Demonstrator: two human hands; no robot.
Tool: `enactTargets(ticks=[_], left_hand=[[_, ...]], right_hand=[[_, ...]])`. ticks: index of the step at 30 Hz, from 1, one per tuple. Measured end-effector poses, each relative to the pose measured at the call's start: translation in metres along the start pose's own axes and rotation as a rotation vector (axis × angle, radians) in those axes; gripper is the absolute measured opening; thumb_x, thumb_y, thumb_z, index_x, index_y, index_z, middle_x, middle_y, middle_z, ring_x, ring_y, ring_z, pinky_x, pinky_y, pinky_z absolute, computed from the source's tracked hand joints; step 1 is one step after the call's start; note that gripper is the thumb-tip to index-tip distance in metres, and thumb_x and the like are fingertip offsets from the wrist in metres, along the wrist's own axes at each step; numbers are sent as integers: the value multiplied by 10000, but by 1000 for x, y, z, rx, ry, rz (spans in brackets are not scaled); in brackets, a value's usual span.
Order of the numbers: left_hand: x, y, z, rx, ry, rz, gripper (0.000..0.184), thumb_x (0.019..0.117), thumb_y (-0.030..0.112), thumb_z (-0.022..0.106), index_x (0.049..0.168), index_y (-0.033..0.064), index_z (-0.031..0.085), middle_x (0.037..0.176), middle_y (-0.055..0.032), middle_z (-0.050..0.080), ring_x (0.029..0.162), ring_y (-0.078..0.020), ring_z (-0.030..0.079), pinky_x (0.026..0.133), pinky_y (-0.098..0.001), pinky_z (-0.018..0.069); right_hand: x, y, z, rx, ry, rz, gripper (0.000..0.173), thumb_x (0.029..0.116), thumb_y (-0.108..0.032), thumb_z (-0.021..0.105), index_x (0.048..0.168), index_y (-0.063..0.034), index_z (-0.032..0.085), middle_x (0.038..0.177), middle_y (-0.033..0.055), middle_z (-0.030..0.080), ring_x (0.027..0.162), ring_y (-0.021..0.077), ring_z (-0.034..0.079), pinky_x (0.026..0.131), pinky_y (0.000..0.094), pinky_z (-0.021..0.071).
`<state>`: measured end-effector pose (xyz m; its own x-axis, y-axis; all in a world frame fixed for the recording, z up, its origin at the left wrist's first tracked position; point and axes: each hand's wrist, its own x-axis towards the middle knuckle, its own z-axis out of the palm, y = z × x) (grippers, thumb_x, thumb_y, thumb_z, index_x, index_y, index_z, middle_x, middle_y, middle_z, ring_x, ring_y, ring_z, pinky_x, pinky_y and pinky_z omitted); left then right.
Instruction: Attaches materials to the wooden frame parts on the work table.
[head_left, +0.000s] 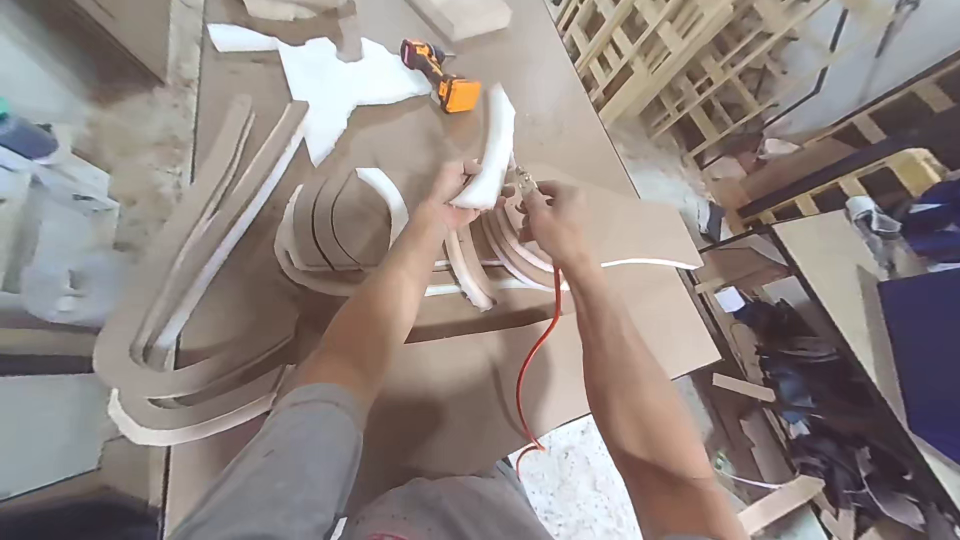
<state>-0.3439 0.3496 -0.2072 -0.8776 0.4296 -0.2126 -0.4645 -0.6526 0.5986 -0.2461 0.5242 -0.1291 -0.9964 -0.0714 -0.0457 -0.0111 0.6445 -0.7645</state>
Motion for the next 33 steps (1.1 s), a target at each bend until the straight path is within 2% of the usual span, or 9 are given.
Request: enactTargets(ticks=[3, 5, 7, 9, 12, 16, 22, 29, 33], left_hand=[[1, 10, -4, 321, 95, 4, 382, 1060, 277, 290, 1233, 87, 572, 957, -105, 702, 754, -206, 700, 654, -352, 601], [1, 21, -4, 697, 180, 48, 430, 1069, 347, 457, 1448, 144, 461, 1010, -96, 655, 730, -186, 665, 636, -343, 593], [-5, 32, 3, 1068, 314, 71, 639, 1006, 521, 590, 1495, 137, 445, 1147, -113, 665, 896, -203, 684, 781, -408, 601], [-10, 23, 7, 1410, 501, 61, 735, 916, 475, 695, 1490, 70, 481, 1297, -219, 647, 1185, -375, 638, 977, -628, 510], [-11, -18, -10, 1665, 702, -13, 821, 786, 478, 774, 1447, 66, 514, 1350, -267, 602, 1221, -477, 597, 942, -712, 487], [-5, -41, -30, 1522, 803, -131, 1007, 707, 492, 874, 1526, 104, 435, 1463, -274, 502, 1268, -470, 560, 969, -690, 488], [-4, -39, -53, 811, 652, -211, 711, 853, 391, 784, 1397, 6, 537, 1302, -216, 632, 1201, -343, 628, 987, -577, 533], [-6, -56, -61, 659, 657, -137, 634, 804, 252, 773, 1362, 37, 565, 1232, -212, 665, 1121, -349, 666, 908, -590, 568], [-19, -55, -65, 459, 661, -152, 567, 837, 295, 718, 1332, 56, 584, 1215, -196, 675, 1091, -338, 678, 868, -571, 580]], right_hand=[[-10, 11, -9, -55, -93, 29, 357, 1052, -388, 542, 1164, -87, 698, 794, 88, 694, 549, 181, 614, 522, 389, 539], [-11, 25, -10, -62, -81, 54, 365, 1054, -383, 529, 1188, -83, 689, 829, 98, 703, 590, 197, 647, 553, 421, 567], [-5, 30, -7, -45, -113, 69, 337, 1054, -360, 556, 1181, -86, 707, 853, 76, 728, 623, 168, 666, 578, 384, 573], [-5, 37, 2, -92, -52, 82, 361, 1046, -347, 533, 1222, -71, 685, 865, 111, 731, 656, 229, 688, 622, 475, 589], [6, 46, 17, -222, -255, 67, 343, 1027, -383, 577, 1105, -94, 745, 847, 89, 736, 696, 218, 701, 685, 486, 595], [4, 54, 19, -289, -305, 36, 294, 1021, -315, 589, 1129, -90, 743, 906, 105, 738, 802, 244, 708, 773, 528, 574], [38, 22, 40, -479, -407, -1, 319, 970, -376, 623, 992, -98, 777, 901, 133, 741, 856, 313, 717, 781, 606, 556], [98, 0, 38, -619, -225, 46, 327, 943, -393, 622, 948, -85, 730, 944, 163, 723, 900, 358, 708, 761, 633, 547], [111, 1, 33, -586, -572, 90, 314, 970, -356, 651, 1125, -95, 728, 821, 78, 651, 641, 185, 566, 602, 424, 484]])
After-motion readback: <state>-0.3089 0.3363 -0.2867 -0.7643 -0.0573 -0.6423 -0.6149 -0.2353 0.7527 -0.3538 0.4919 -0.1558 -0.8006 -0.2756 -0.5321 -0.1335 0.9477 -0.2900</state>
